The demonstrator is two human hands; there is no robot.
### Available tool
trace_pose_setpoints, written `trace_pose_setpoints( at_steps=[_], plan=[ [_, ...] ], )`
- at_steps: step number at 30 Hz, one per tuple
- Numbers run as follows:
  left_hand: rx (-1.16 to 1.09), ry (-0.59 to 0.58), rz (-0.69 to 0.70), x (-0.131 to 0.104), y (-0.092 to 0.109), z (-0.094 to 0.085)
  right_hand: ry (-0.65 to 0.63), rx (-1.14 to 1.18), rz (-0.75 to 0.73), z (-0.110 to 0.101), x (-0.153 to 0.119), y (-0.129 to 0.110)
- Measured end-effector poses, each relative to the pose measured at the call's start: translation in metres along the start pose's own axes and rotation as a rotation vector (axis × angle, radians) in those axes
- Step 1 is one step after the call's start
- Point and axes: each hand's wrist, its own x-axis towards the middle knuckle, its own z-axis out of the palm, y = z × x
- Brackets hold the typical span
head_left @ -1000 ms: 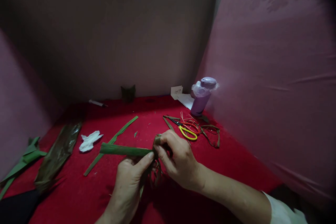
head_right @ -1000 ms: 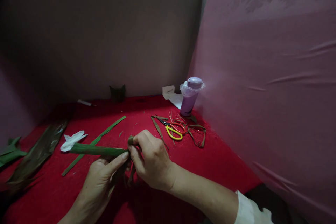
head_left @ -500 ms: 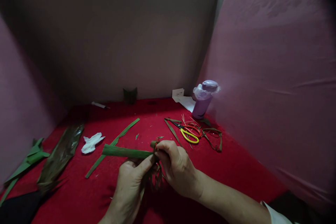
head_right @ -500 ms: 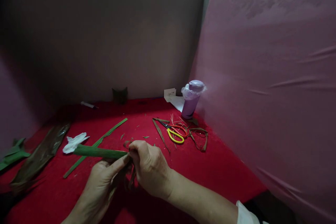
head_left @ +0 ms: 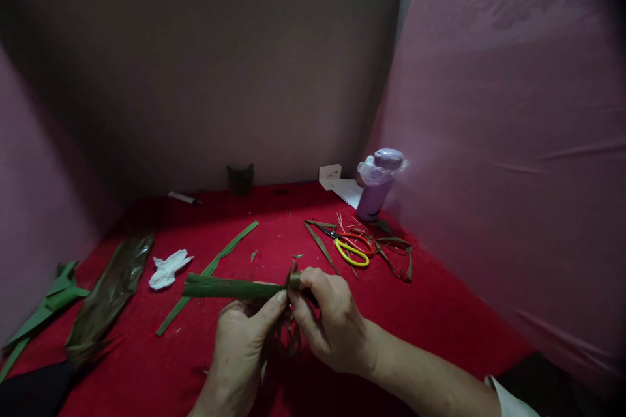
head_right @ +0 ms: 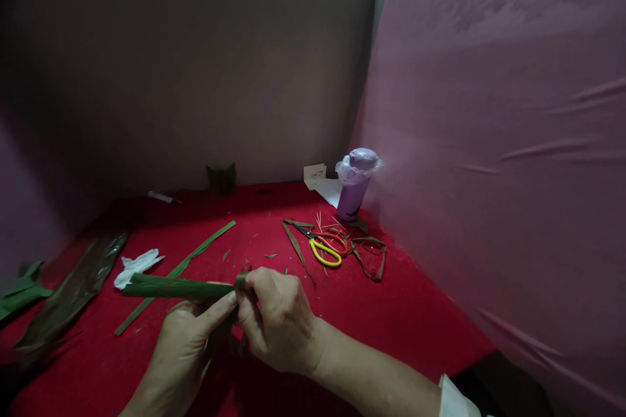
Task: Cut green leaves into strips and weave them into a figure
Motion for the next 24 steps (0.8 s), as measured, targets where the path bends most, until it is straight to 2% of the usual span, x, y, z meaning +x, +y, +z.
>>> trace_pose_setpoints(
  at_steps=[3,6,9,17,20,24],
  plan=[
    [0.020,-0.002,-0.007,0.0004,0.0006,-0.0007,0.007,0.034,0.045,-0.0002,0.0002,0.0007],
    [0.065,-0.009,0.011,0.0009,-0.0007,-0.0031,-0.043,0.137,0.113,-0.0018,0.0015,0.0032],
    [0.071,0.000,0.027,0.0012,-0.0014,-0.0039,-0.076,0.132,0.159,-0.0045,0.0026,0.0046],
    [0.034,0.066,-0.027,0.0011,0.0009,-0.0007,0.039,0.053,0.061,-0.0064,0.0060,0.0022],
    [0.032,0.067,-0.040,0.0004,0.0017,0.0003,0.024,-0.013,0.013,-0.0052,0.0034,0.0036],
    [0.028,0.049,-0.030,-0.0001,0.0012,0.0001,-0.029,-0.055,0.038,-0.0037,-0.0012,0.0042]
  ],
)
